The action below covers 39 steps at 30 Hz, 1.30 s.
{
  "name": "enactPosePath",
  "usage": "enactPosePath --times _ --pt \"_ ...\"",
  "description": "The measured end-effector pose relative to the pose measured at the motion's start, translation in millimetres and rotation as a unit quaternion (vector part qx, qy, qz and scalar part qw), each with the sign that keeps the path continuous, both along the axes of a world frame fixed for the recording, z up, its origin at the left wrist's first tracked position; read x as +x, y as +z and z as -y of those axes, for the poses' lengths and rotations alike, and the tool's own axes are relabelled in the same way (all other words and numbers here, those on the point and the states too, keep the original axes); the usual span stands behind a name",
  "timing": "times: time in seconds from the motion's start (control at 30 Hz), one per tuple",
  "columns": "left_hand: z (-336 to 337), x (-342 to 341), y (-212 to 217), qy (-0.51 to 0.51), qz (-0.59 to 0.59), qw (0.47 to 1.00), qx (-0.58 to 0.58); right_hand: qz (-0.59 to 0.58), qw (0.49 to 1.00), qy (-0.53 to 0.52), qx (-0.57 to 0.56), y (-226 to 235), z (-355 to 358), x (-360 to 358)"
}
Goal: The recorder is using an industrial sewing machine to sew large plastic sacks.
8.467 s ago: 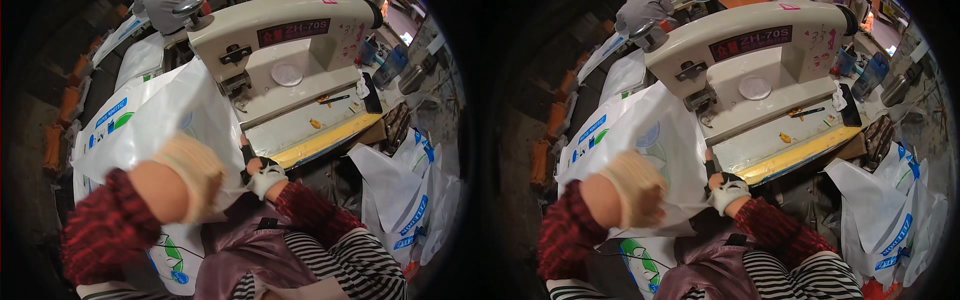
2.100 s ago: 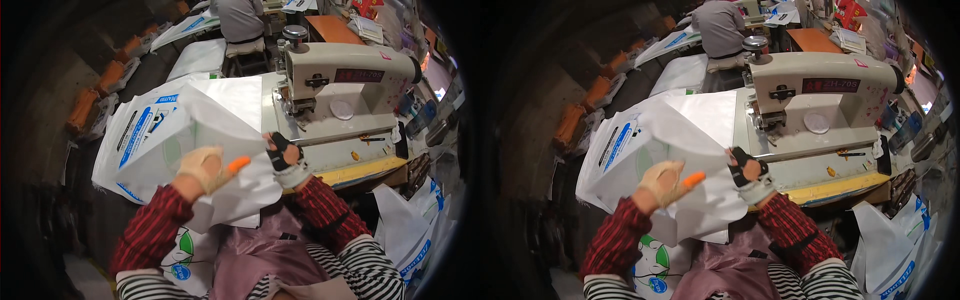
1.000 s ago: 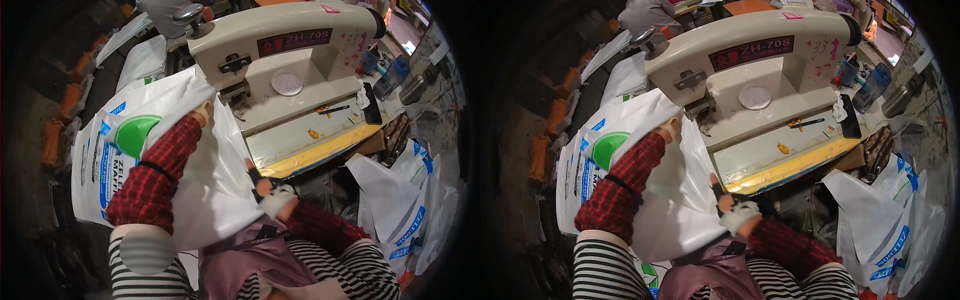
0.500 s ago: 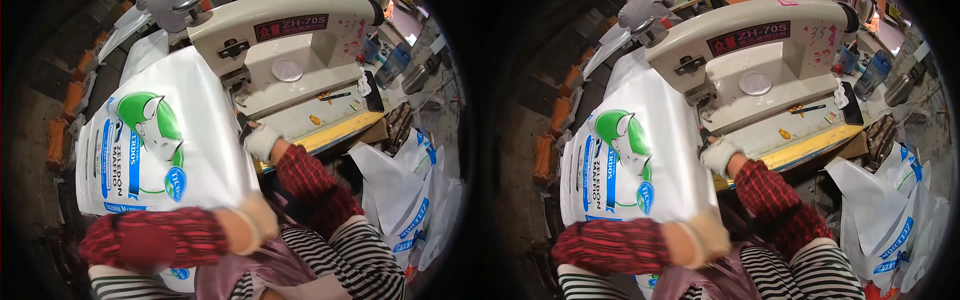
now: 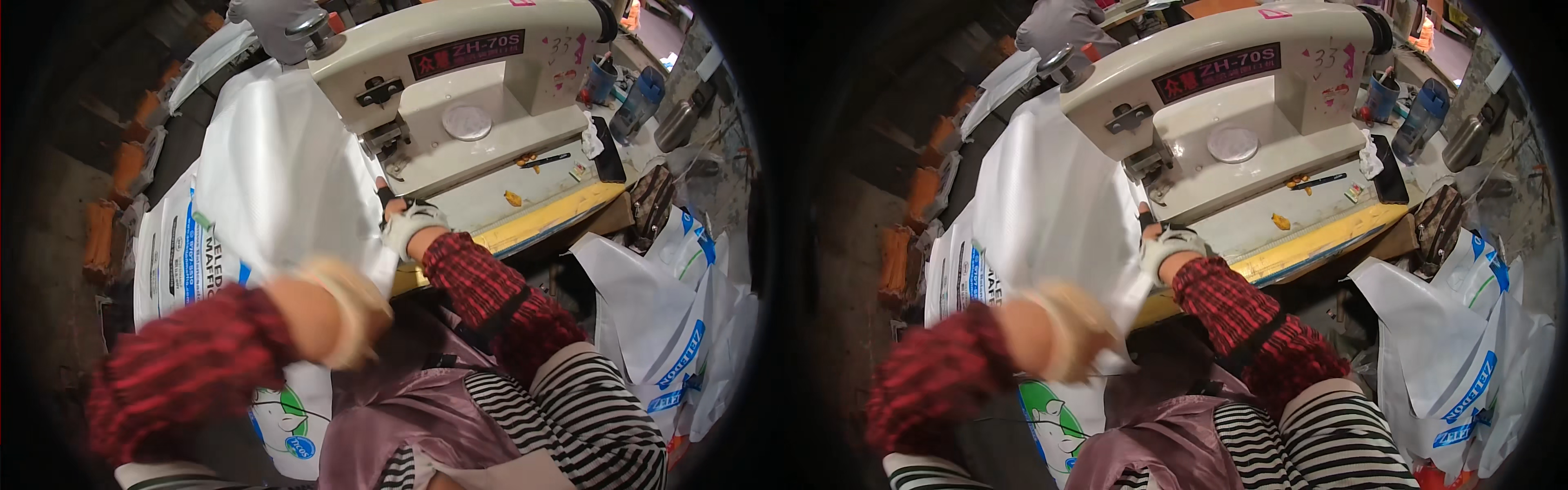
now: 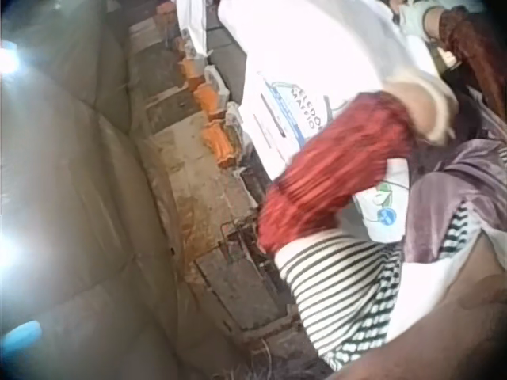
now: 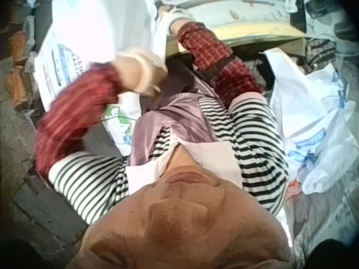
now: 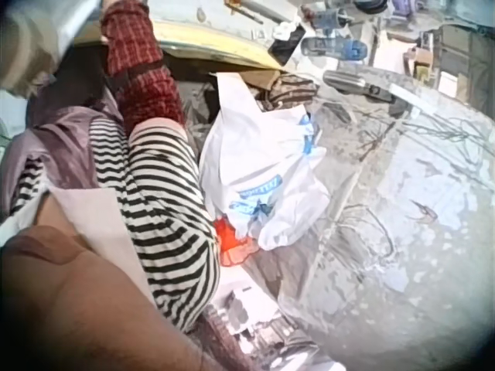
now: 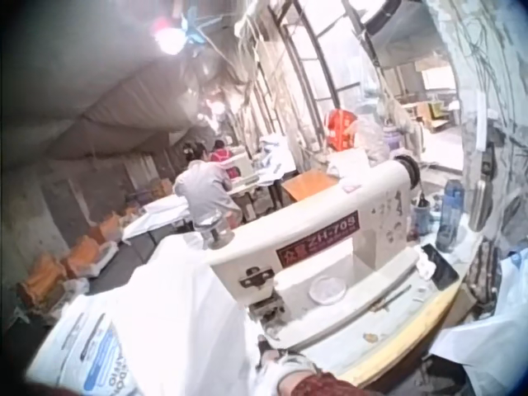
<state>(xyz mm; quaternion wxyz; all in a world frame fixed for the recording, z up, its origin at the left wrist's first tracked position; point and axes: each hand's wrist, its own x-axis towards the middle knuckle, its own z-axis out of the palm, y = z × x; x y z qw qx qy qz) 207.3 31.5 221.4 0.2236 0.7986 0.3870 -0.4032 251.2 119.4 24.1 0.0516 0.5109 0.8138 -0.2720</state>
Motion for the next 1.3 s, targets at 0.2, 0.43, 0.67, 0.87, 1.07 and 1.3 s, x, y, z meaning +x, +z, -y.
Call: enactPosePath --times 0.2,0.43,0.67,0.87,1.07,1.3 --pt "21.9 33.4 -107.9 -0.030 0.089 0.985 -0.142 -0.020 0.950 0.303 -0.069 -65.1 -0.3 15.6" --pt "39.4 36.9 -111.4 -0.051 0.091 0.974 -0.202 0.003 0.990 0.089 -0.111 11.1 62.4 34.1" --pt "25.2 42.5 -132.2 -0.063 0.034 0.972 -0.225 -0.103 0.993 0.003 0.057 -12.1 28.2 7.1" --pt "1.1 43.4 -76.7 -0.168 -0.022 0.944 -0.282 -0.020 0.997 0.044 -0.052 -25.9 43.5 13.9" --pt "-17.8 -14.0 13.8 -0.047 0.001 0.997 0.065 -0.258 0.964 0.032 0.053 -18.9 69.3 49.3" --pt "10.8 8.0 -34.3 0.000 0.185 0.979 -0.085 0.017 0.990 0.079 0.111 -42.6 18.1 11.0"
